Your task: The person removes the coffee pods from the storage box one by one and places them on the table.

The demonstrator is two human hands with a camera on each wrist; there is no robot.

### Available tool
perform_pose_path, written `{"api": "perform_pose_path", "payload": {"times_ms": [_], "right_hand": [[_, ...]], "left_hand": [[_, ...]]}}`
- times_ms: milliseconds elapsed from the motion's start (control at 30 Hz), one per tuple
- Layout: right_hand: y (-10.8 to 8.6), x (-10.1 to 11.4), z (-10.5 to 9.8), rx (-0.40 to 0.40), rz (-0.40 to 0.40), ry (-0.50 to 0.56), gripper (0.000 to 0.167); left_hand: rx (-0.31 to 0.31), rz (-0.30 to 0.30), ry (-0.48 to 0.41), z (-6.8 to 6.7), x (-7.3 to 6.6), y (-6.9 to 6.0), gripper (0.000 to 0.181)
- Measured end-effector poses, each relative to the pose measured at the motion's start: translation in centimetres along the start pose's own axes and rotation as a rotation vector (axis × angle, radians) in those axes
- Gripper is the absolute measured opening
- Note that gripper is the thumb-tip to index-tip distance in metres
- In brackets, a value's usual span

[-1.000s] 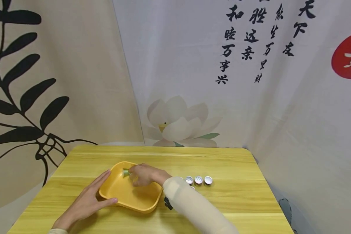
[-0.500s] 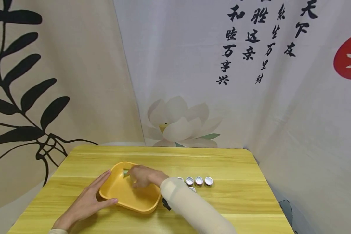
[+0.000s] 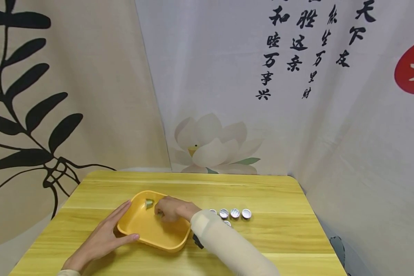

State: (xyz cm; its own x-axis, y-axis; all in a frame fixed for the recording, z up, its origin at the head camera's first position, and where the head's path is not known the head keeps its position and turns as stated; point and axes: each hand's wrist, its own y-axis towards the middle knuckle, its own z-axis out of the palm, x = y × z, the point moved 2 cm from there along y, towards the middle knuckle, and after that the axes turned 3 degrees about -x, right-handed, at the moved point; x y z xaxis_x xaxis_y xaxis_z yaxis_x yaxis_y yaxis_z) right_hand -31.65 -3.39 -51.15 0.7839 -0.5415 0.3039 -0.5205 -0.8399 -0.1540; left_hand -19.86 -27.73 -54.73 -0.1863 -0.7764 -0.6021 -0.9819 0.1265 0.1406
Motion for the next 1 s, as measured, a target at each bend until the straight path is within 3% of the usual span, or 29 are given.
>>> {"api": "perform_pose_path", "payload": {"times_ms": [433, 667, 1000], "right_hand": [[-0.7, -0.5, 0.0, -0.002, 0.075, 0.124, 0.021], [-1.8, -0.7, -0.9, -0.066, 0.038, 0.175, 0.016], [-4.3, -0.9, -2.0, -0.148, 0.007, 0.397, 0.026]], "left_hand": [[0.017, -0.021, 0.002, 0.0, -0.3, 0.0, 0.123], [0.020, -0.032, 0.018, -0.2, -0.5, 0.1, 0.124], [0.034, -0.039, 0.013, -0.2, -0.4, 0.3, 0.124]]}}
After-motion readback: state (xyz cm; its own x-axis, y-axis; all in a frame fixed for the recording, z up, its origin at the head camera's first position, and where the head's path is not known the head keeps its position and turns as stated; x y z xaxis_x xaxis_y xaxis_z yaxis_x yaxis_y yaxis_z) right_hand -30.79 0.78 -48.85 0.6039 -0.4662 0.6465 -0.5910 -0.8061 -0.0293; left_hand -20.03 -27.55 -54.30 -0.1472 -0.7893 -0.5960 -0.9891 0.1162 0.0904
